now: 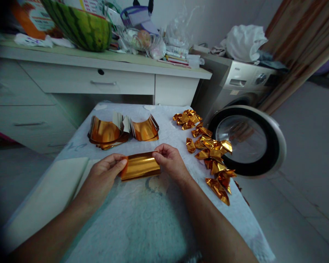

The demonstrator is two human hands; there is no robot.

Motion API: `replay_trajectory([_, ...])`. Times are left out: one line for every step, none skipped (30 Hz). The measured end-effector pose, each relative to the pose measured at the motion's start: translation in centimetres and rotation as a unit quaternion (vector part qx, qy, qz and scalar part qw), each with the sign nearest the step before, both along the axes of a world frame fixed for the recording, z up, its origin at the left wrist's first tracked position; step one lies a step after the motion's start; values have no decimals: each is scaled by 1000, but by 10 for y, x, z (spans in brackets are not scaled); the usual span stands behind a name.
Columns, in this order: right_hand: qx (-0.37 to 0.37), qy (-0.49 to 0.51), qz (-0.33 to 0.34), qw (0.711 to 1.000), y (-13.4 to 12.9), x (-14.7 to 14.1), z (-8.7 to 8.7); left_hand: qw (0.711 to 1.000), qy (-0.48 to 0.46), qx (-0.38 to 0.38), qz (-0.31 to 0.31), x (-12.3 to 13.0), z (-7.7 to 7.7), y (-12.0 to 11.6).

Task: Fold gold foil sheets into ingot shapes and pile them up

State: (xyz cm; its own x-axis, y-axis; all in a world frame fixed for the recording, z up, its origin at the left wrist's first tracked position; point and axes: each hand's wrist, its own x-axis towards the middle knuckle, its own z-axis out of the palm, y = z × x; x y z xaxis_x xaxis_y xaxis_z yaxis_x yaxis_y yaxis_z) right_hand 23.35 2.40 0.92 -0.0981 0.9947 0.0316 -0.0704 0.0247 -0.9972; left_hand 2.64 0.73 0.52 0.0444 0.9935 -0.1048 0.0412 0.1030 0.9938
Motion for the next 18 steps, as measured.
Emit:
replay_trajectory([2, -5, -1, 1000, 0, 0, 0, 1000, 3, 0, 2, 0, 0, 0])
replay_trajectory([4, -9, -1, 1000, 0, 0, -1, 1000, 5, 0, 4, 0, 0, 0])
replay_trajectory([6, -13, 0, 1000, 0, 1, -1, 1000, 8, 1, 6, 0, 0, 0])
replay_trajectory([8, -16, 2, 1000, 0, 1, -1, 1000, 11, 2, 7, 0, 0, 0])
replay_trajectory([11, -19, 4, 1000, 0, 1, -1, 1000, 14, 3, 8, 0, -1, 0])
replay_trajectory([14, -21, 6, 1000, 0, 2, -1, 1000, 18, 5, 8, 0, -1, 1])
replay_trajectory([17, -23, 7, 1000, 0, 2, -1, 1000, 22, 6, 8, 0, -2, 1])
replay_trajectory([19, -25, 7, 999, -1, 2, -1, 1000, 25, 8, 8, 0, -2, 1])
replay_trajectory([20, -25, 6, 999, -1, 2, 0, 1000, 28, 10, 9, 0, -3, 1])
replay_trajectory([21, -25, 5, 999, -1, 2, 0, 999, 29, 11, 9, -1, -3, 2])
replay_trajectory([21, -25, 4, 999, -1, 1, 0, 999, 31, 11, 9, -1, -3, 2])
replay_trajectory([21, -26, 1, 999, -2, 1, 1, 999, 32, 12, 9, -1, -4, 2])
replay_trajectory([21, -29, -1, 999, -2, 2, 1, 999, 35, 12, 8, -2, -4, 2])
replay_trajectory([23, -34, -4, 999, -2, 2, 1, 999, 37, 11, 8, -2, -4, 2])
replay_trajectory([25, -41, -7, 999, -2, 2, 0, 999, 39, 10, 8, -2, -4, 2])
replay_trajectory([28, -51, -9, 998, -2, 2, 0, 999, 41, 9, 8, -2, -3, 2])
replay_trajectory([30, -64, -10, 997, -2, 2, 0, 999, 45, 8, 8, -2, -3, 2])
replay_trajectory([34, -80, -12, 996, -2, 2, 0, 999, 51, 7, 8, -3, -3, 2])
